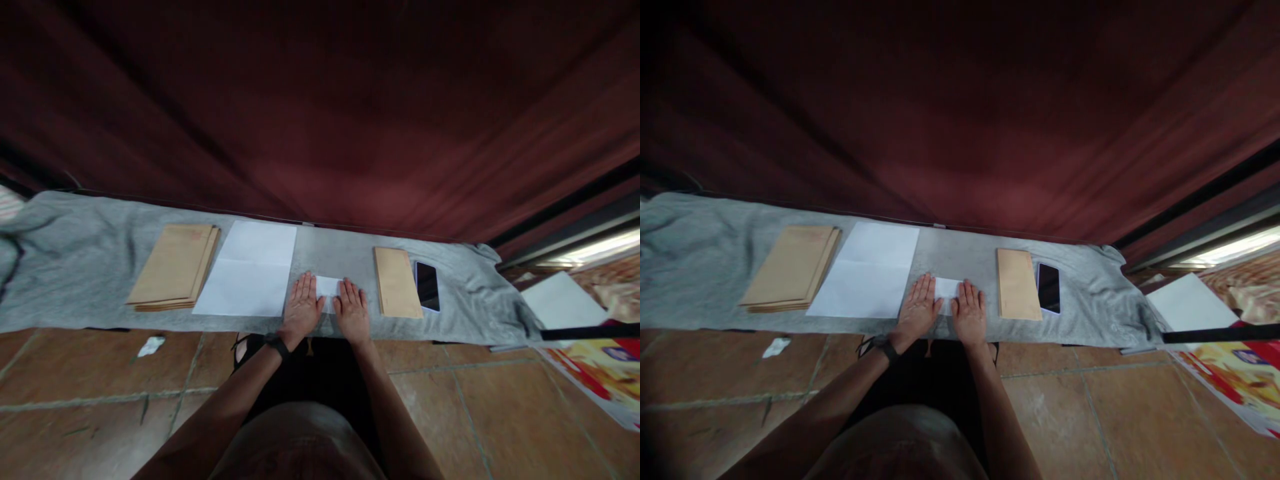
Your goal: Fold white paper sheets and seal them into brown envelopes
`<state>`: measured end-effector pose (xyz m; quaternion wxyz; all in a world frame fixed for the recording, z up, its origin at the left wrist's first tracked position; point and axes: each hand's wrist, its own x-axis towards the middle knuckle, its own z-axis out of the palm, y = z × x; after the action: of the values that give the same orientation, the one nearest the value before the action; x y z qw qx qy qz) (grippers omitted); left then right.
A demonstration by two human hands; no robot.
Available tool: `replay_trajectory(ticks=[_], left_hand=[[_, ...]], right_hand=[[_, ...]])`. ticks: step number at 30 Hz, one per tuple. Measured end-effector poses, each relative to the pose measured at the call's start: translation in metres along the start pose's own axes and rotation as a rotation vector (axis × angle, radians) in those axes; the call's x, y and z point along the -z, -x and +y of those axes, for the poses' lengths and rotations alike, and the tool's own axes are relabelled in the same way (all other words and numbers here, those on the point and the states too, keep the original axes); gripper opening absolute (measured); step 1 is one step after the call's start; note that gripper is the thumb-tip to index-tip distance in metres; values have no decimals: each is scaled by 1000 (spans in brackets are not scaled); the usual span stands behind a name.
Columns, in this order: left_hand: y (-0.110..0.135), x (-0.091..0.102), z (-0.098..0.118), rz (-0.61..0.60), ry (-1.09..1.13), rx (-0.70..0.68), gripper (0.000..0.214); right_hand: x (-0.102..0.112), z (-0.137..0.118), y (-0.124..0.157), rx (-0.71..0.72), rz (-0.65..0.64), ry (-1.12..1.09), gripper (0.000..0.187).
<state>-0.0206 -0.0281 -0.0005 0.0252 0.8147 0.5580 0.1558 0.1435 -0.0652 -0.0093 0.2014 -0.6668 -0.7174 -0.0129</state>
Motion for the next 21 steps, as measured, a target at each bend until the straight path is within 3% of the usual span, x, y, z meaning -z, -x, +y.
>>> replay_trajectory(ticks=[4, 13, 21], left_hand=[[4, 2, 7, 12, 19, -28, 60], [32, 13, 22, -100, 51, -302, 53], [48, 20, 20, -108, 27, -334, 58]], right_hand=[[0, -2, 0, -1, 12, -14, 52], [1, 5, 0, 1, -25, -71, 49], [3, 5, 0, -12, -25, -86, 49]])
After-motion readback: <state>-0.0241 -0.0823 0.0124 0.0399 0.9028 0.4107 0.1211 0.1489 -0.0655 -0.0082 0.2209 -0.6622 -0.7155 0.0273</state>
